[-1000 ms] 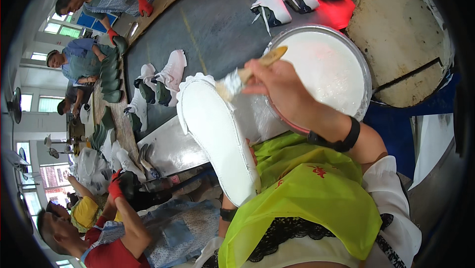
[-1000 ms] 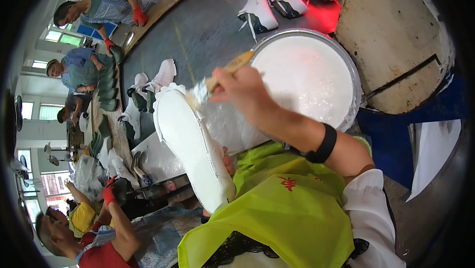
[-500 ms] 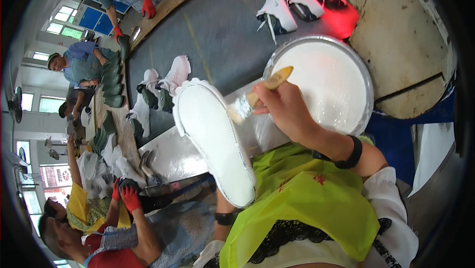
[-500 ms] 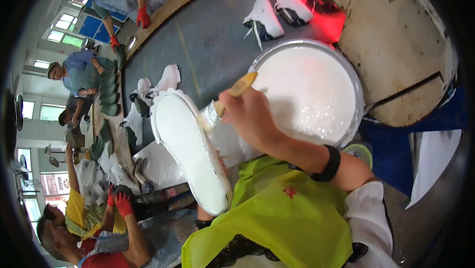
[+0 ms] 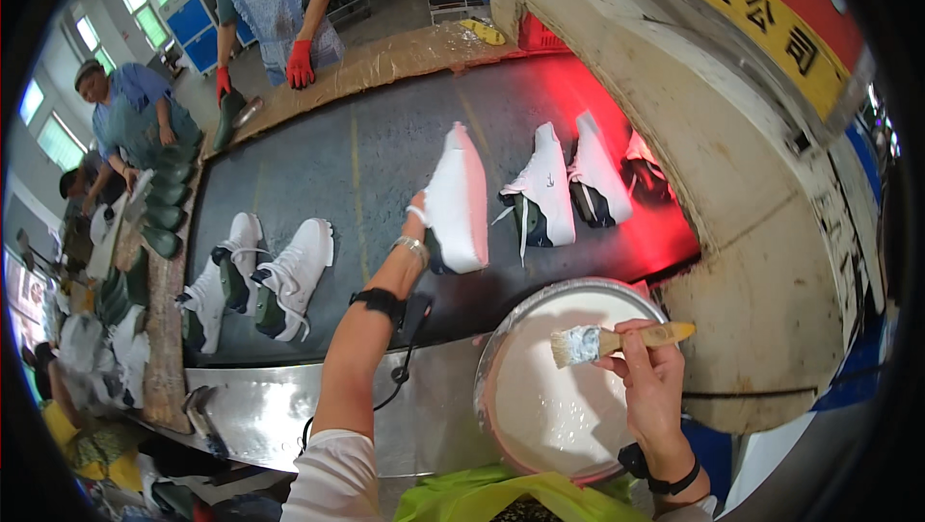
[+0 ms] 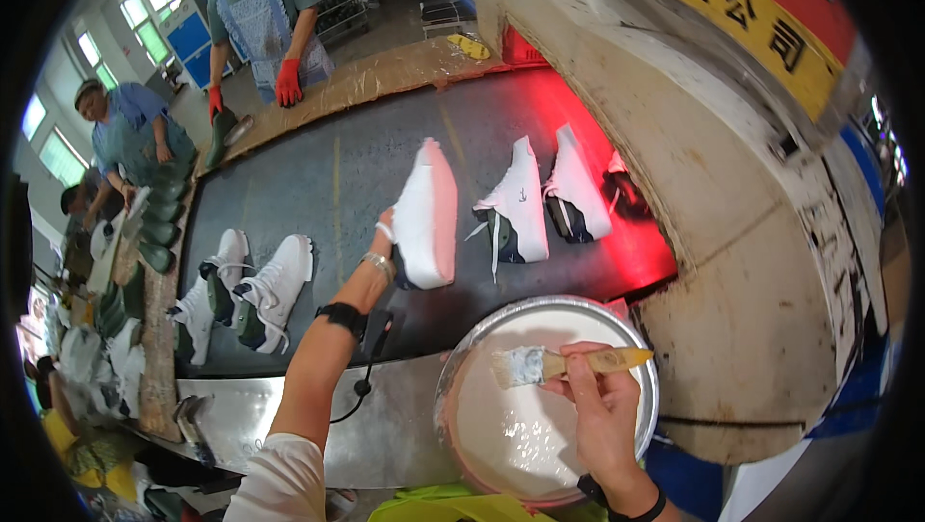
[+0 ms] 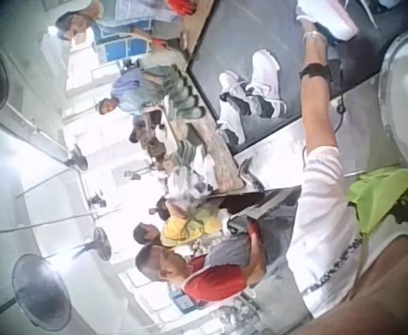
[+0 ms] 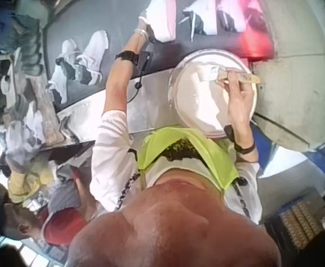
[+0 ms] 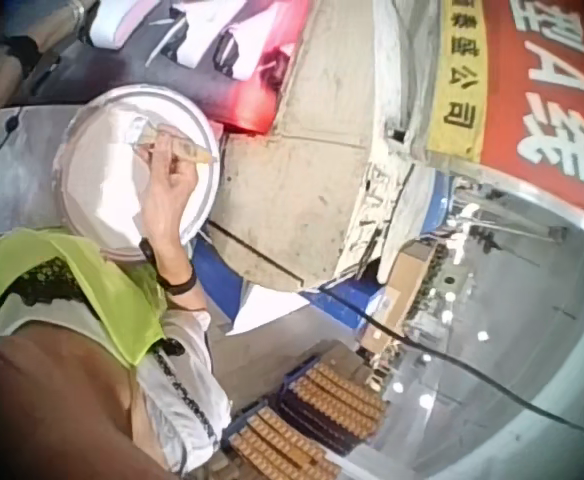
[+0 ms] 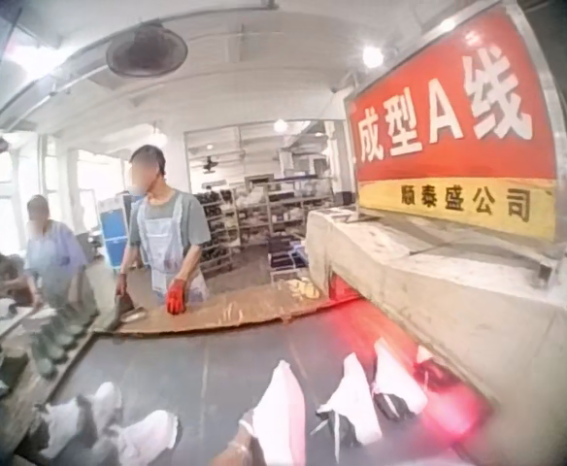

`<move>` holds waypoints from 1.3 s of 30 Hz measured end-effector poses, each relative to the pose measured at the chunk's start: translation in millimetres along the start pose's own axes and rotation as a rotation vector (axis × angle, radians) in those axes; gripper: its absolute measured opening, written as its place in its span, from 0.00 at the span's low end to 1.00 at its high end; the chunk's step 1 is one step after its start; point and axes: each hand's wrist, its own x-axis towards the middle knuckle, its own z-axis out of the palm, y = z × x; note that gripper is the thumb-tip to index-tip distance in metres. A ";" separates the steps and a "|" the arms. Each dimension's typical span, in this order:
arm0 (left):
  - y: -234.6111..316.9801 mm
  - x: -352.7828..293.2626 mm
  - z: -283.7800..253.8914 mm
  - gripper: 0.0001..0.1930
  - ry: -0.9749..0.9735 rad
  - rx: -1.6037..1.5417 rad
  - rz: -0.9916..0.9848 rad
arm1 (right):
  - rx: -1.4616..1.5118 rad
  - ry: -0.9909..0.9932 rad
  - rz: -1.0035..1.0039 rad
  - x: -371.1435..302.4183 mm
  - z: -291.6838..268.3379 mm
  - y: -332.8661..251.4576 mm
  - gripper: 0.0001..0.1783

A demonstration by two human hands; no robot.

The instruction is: Applying glue to the bottom of white shoe soles using a brush on a factory assembly line.

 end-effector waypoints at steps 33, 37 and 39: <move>90.4 -121.3 -197.8 0.49 0.601 1.934 0.037 | -0.073 0.056 -0.050 -8.6 -10.7 0.7 0.11; 85.3 -132.1 -202.9 0.53 0.984 1.765 0.377 | -0.059 0.042 -0.072 -14.8 -11.5 -4.1 0.13; 78.6 -139.7 -218.2 0.56 0.789 1.672 0.120 | -0.048 0.036 -0.093 -18.3 -17.4 -4.9 0.13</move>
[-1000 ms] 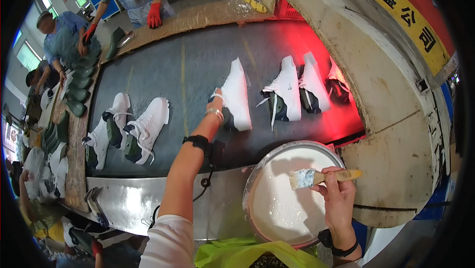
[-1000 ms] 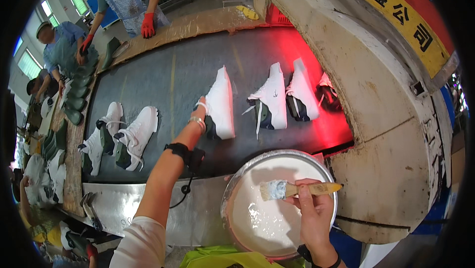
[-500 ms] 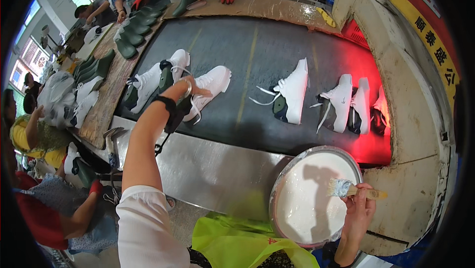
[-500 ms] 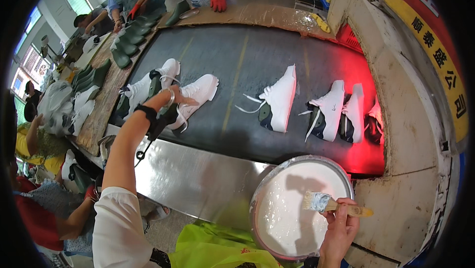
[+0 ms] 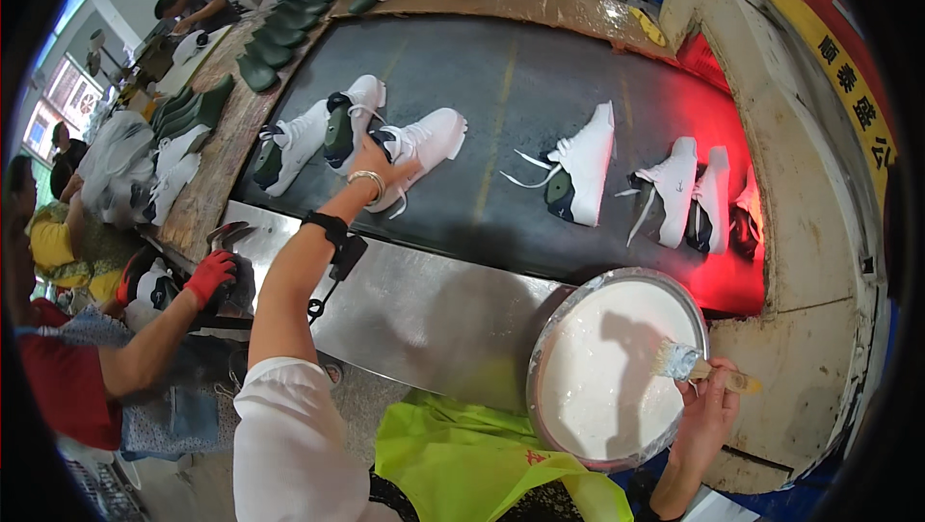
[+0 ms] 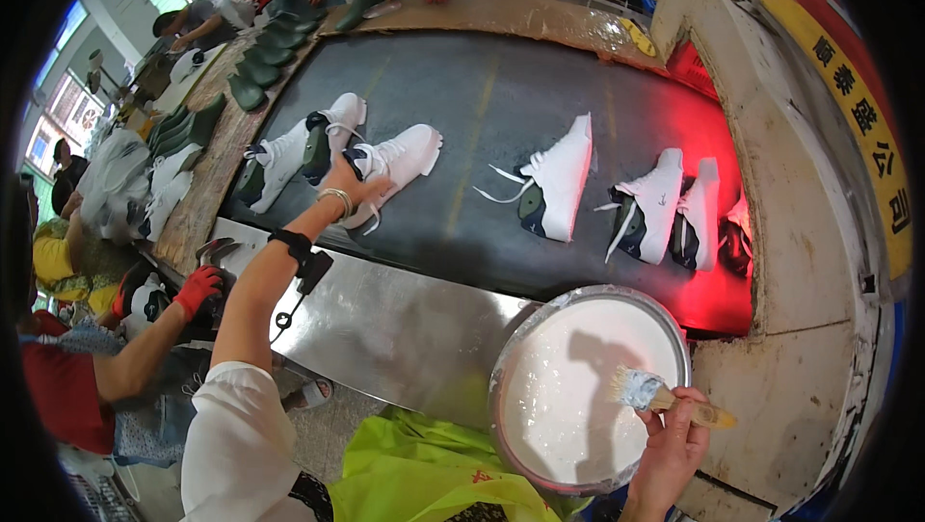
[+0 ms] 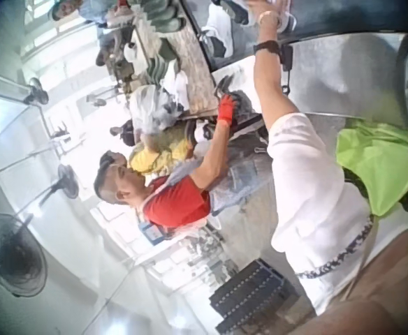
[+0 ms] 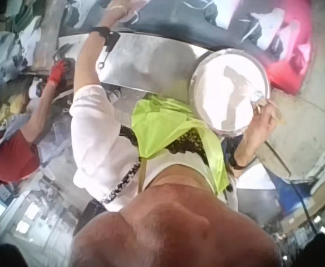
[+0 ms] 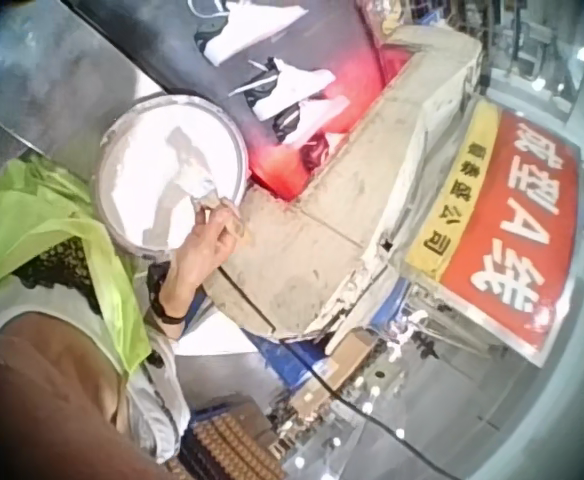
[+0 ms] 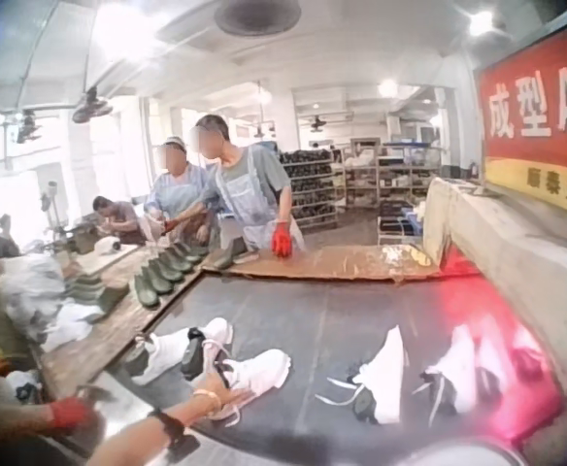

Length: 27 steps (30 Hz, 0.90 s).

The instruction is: Applying glue to the bottom of white shoe soles using a brush on a factory assembly line.

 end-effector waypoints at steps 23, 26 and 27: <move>-40.5 -67.4 7.7 0.32 -0.563 -1.610 -0.390 | -0.220 -0.010 -0.047 -34.5 -3.2 0.0 0.14; 15.0 -176.8 -63.8 0.30 -0.970 -2.005 -0.233 | -0.314 0.041 0.010 -29.8 -45.1 30.5 0.13; -13.5 -210.9 -61.3 0.30 -1.016 -2.171 -0.386 | -0.336 -0.047 -0.030 -22.4 -47.5 42.3 0.13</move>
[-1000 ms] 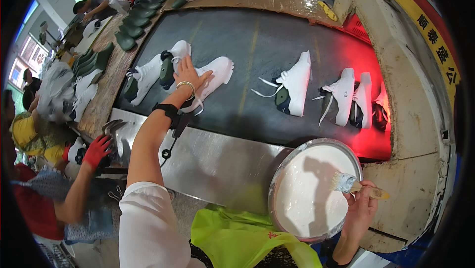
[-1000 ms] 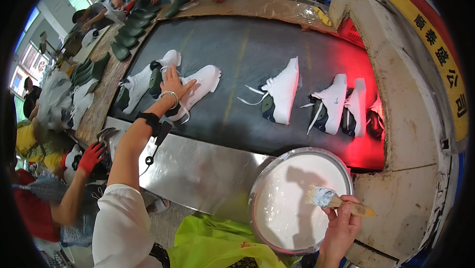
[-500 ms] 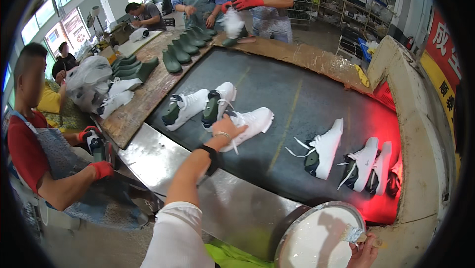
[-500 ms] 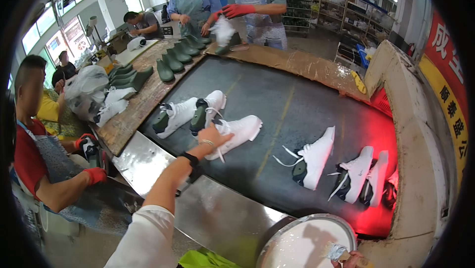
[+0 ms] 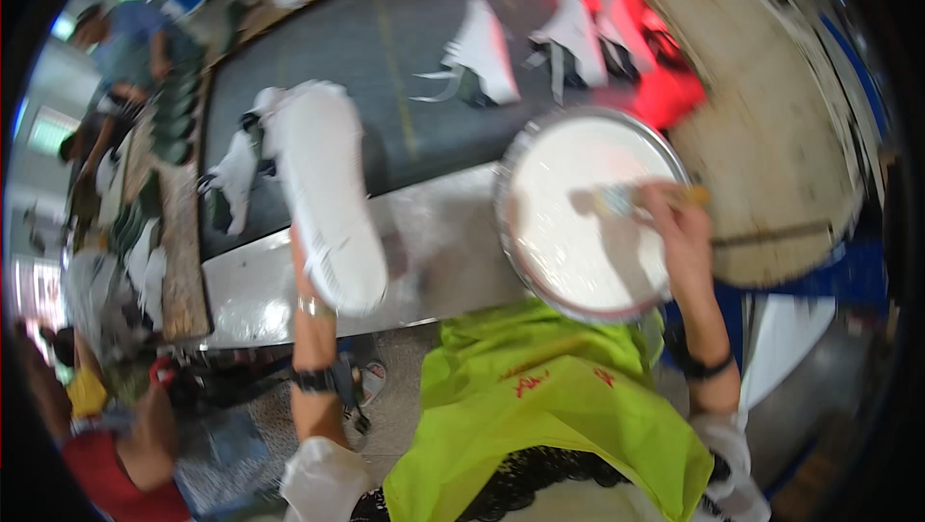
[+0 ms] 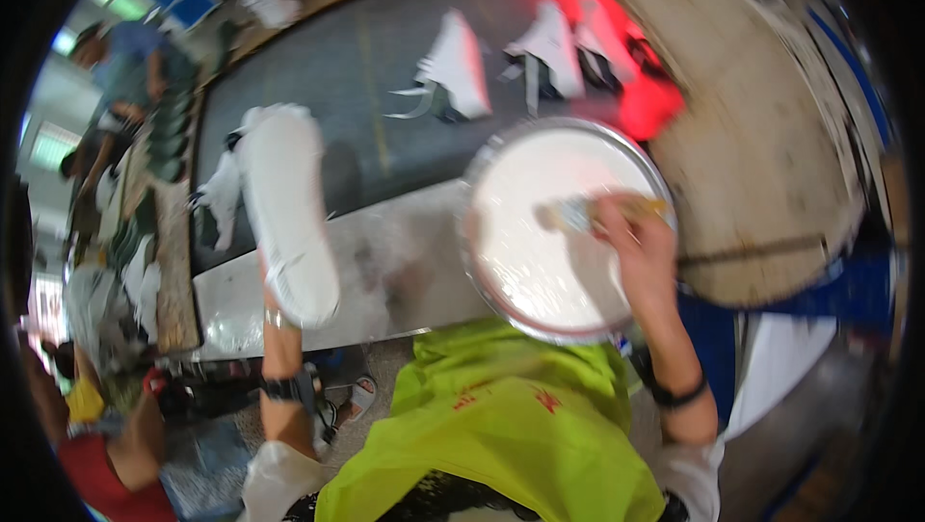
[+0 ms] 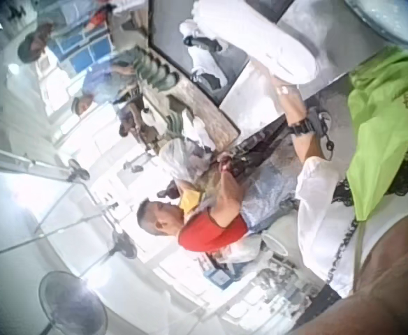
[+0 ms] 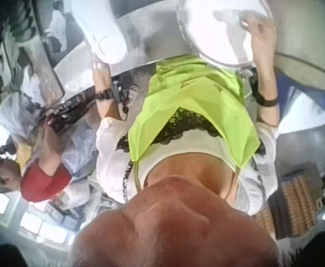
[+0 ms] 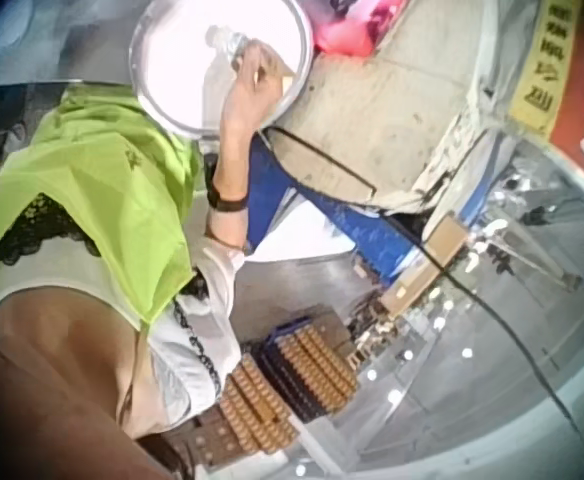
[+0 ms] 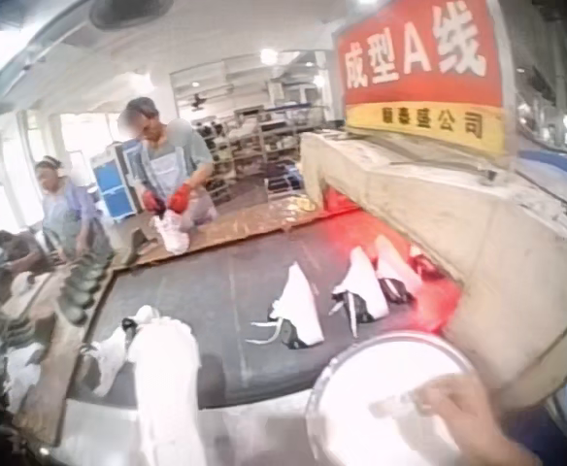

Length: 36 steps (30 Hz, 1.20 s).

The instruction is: Applying glue to the bottom of white shoe soles using a brush on a factory assembly line.

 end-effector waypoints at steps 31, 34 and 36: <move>-146.4 -61.0 86.3 0.29 0.175 0.024 -0.242 | 0.245 -0.375 -0.205 12.4 101.7 -42.7 0.12; -144.4 -60.9 80.6 0.30 0.178 0.115 -0.284 | 0.212 -0.358 -0.141 37.5 110.1 -45.7 0.13; -143.8 -63.1 81.3 0.30 0.183 0.136 -0.308 | 0.058 -0.306 -0.293 56.2 111.0 -41.6 0.11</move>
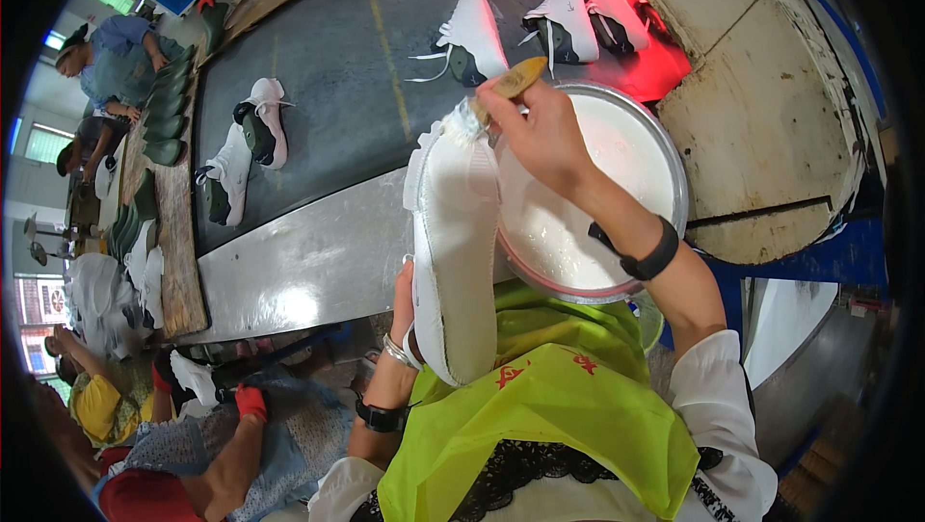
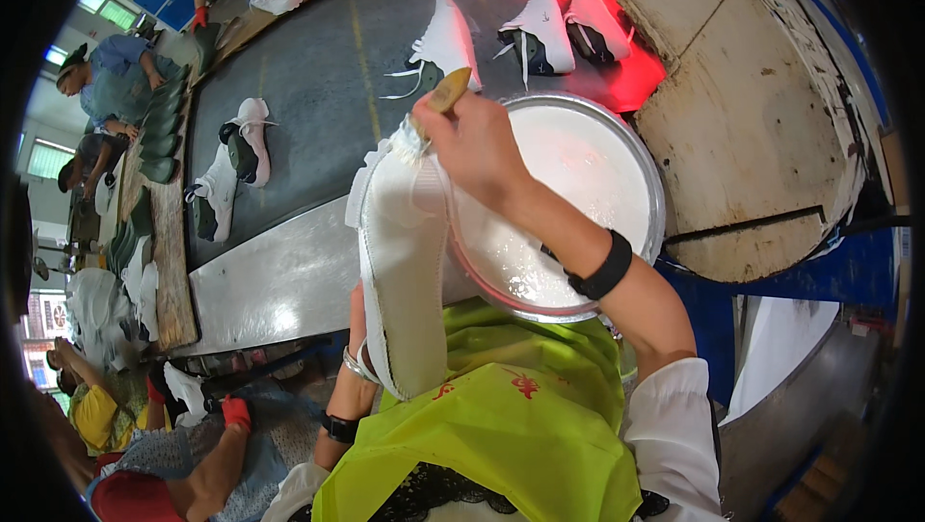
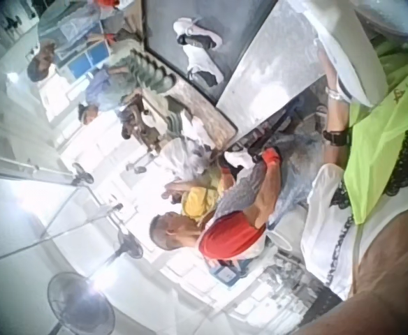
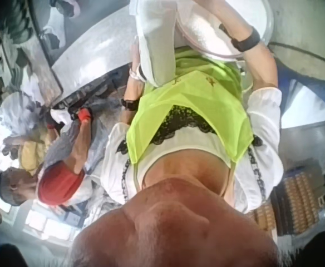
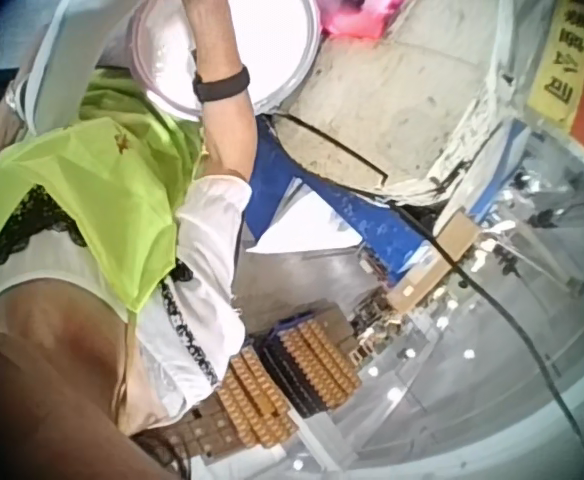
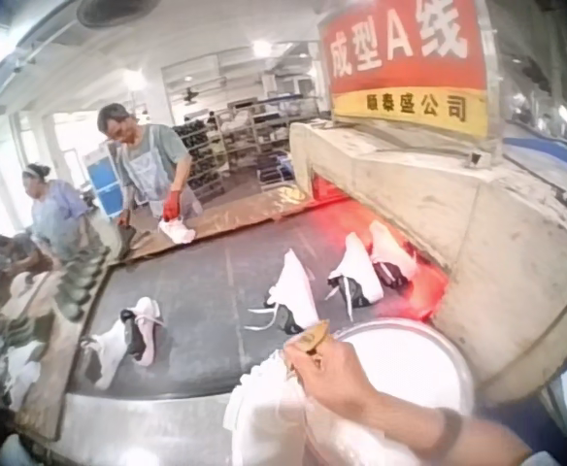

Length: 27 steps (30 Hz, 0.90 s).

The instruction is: Applying glue to the bottom of white shoe soles using a brush on a factory assembly line.

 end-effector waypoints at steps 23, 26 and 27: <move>18.1 7.9 -6.4 0.27 -0.169 0.257 0.325 | -0.232 0.007 -0.258 -26.7 37.6 -41.4 0.12; 21.8 5.6 -1.0 0.27 -0.167 0.175 0.288 | -0.119 -0.127 -0.189 -42.4 32.0 -39.0 0.11; 23.2 3.1 6.4 0.27 -0.172 0.182 0.281 | -0.120 -0.116 -0.186 -37.9 29.6 -38.7 0.11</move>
